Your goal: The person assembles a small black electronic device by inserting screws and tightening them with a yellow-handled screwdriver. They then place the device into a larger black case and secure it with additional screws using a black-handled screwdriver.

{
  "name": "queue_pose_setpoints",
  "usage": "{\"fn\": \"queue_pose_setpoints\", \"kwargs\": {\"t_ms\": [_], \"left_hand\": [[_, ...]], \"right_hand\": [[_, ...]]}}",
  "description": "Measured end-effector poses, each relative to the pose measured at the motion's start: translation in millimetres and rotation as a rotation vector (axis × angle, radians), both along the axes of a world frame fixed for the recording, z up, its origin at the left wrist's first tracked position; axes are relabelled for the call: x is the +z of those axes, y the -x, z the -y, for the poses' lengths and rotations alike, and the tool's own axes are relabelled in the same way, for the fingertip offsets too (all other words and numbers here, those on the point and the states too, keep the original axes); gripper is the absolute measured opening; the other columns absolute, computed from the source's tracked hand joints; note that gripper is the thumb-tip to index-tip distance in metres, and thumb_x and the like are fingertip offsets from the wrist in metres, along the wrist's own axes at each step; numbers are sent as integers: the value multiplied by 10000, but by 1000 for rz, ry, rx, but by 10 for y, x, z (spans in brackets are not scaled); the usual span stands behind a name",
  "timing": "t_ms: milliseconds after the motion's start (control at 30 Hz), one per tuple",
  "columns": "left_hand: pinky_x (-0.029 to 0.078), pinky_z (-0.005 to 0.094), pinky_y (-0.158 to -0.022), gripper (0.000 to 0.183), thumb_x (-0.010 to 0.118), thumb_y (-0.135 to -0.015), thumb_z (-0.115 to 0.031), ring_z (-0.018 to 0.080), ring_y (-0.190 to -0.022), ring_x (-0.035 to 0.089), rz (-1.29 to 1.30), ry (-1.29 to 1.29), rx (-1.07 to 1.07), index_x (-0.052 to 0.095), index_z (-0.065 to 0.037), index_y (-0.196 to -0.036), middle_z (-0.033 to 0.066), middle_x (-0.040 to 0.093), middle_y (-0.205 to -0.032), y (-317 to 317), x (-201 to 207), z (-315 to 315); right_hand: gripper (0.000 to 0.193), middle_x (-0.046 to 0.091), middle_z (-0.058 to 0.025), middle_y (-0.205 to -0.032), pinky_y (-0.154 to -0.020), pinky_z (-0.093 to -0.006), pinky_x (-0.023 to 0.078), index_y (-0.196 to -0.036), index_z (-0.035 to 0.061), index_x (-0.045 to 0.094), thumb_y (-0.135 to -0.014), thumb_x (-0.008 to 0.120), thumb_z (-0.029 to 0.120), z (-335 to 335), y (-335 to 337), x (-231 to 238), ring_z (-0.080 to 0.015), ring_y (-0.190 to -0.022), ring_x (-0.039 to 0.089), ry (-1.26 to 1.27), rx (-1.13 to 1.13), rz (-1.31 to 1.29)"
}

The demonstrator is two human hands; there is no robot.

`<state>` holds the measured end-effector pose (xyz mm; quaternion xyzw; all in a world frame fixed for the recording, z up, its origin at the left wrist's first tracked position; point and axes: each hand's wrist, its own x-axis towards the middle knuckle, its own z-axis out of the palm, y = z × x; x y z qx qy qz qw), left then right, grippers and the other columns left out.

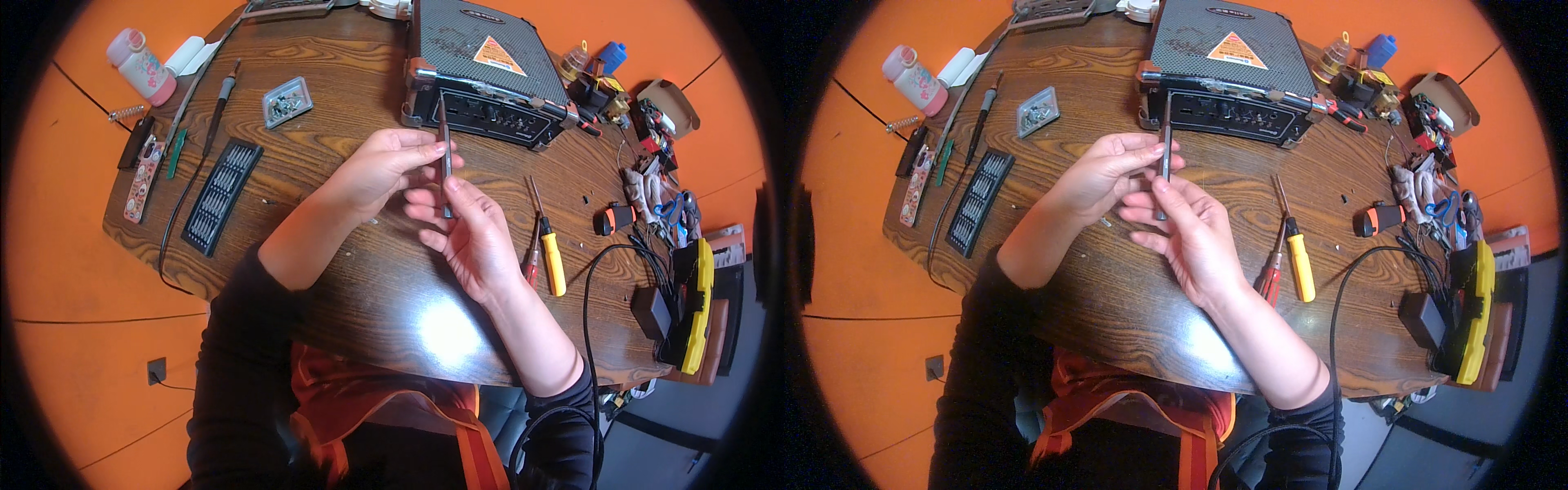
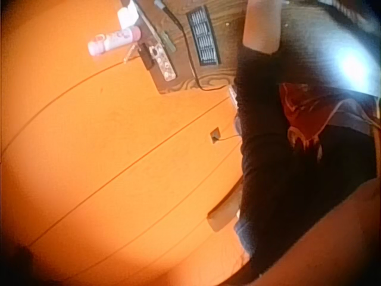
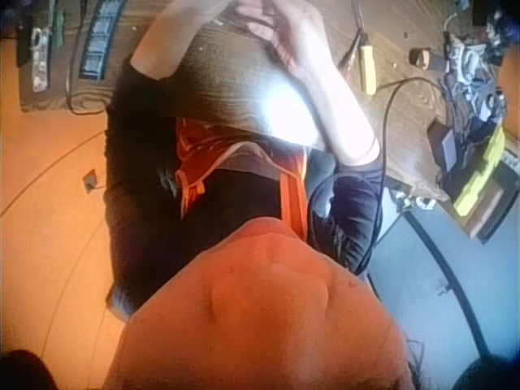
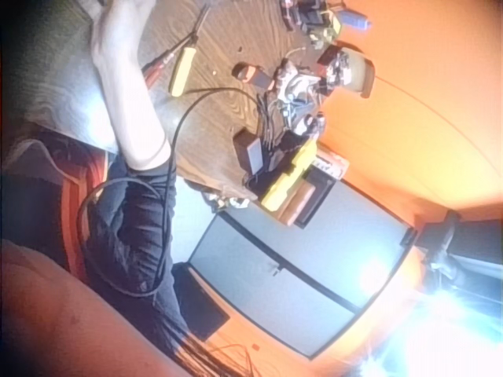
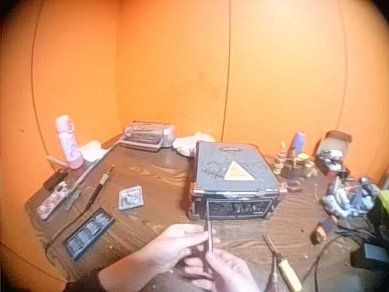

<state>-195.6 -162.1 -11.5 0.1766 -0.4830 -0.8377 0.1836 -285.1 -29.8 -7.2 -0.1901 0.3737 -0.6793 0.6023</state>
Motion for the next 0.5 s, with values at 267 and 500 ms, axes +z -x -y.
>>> {"fn": "queue_pose_setpoints", "kwargs": {"t_ms": [267,500], "left_hand": [[466,235,-671,244,555,-863,-194,118,-757,584,108,373,130,576,9,-997,90,628,-849,-4,45,-35],[470,253,-715,233,562,-845,-156,123,-795,598,341,1081,609,606,16,-996,86,644,-857,-1104,325,262]], "right_hand": [[240,626,-154,-909,-682,-243,516,-1033,-22,508,-923,440,181,-16,-6,1,-191,-809,631,16,18,40],[277,617,-227,-889,-633,-251,544,-1080,-58,467,-925,423,168,-313,88,115,-206,-737,651,-109,112,148]]}}
